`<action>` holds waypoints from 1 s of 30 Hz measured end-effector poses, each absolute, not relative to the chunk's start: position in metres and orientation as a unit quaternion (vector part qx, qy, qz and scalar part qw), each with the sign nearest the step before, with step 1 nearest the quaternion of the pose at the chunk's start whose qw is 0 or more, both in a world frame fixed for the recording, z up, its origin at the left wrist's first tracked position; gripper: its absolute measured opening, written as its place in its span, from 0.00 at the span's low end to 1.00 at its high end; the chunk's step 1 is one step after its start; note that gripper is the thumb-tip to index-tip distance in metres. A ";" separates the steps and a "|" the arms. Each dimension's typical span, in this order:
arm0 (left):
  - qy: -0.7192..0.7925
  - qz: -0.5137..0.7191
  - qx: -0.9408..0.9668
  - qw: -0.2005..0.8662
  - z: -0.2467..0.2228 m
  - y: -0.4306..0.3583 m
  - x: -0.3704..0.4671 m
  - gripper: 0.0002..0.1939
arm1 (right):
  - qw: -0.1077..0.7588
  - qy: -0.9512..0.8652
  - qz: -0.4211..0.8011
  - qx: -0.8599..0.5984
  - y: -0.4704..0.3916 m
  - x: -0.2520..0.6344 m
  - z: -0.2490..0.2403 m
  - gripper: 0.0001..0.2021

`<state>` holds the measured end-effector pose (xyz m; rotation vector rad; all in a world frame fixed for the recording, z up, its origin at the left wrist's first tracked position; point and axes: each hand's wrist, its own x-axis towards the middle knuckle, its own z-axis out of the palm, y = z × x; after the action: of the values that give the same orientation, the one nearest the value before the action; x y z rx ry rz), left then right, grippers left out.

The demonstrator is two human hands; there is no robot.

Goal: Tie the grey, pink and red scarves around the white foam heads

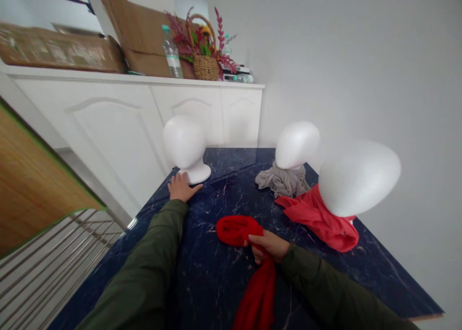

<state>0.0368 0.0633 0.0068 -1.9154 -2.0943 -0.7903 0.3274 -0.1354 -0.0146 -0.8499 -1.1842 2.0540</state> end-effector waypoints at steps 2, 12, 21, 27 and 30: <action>-0.710 -0.278 -0.640 0.100 0.009 0.073 0.043 0.43 | 0.299 -0.426 0.798 -0.304 -0.131 0.329 -0.017 0.17; -0.758 -0.364 -0.540 0.025 0.007 0.119 0.040 0.45 | 0.268 -0.395 0.833 -0.278 -0.122 0.334 -0.017 0.19; -0.713 -0.457 -0.531 -0.035 -0.001 0.128 0.029 0.39 | 0.246 -0.375 0.852 -0.269 -0.121 0.337 -0.016 0.17; -0.719 -0.459 -0.522 0.001 0.005 0.106 0.036 0.37 | 0.245 -0.391 0.847 -0.265 -0.121 0.338 -0.014 0.17; -0.717 -0.464 -0.519 -0.024 0.008 0.082 0.047 0.37 | 0.258 -0.407 0.835 -0.268 -0.126 0.337 -0.010 0.17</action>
<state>0.0469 0.0822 0.0082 -1.6562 -2.2887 -1.4821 0.3371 -0.1259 -0.0104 -0.7262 -1.1023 2.2629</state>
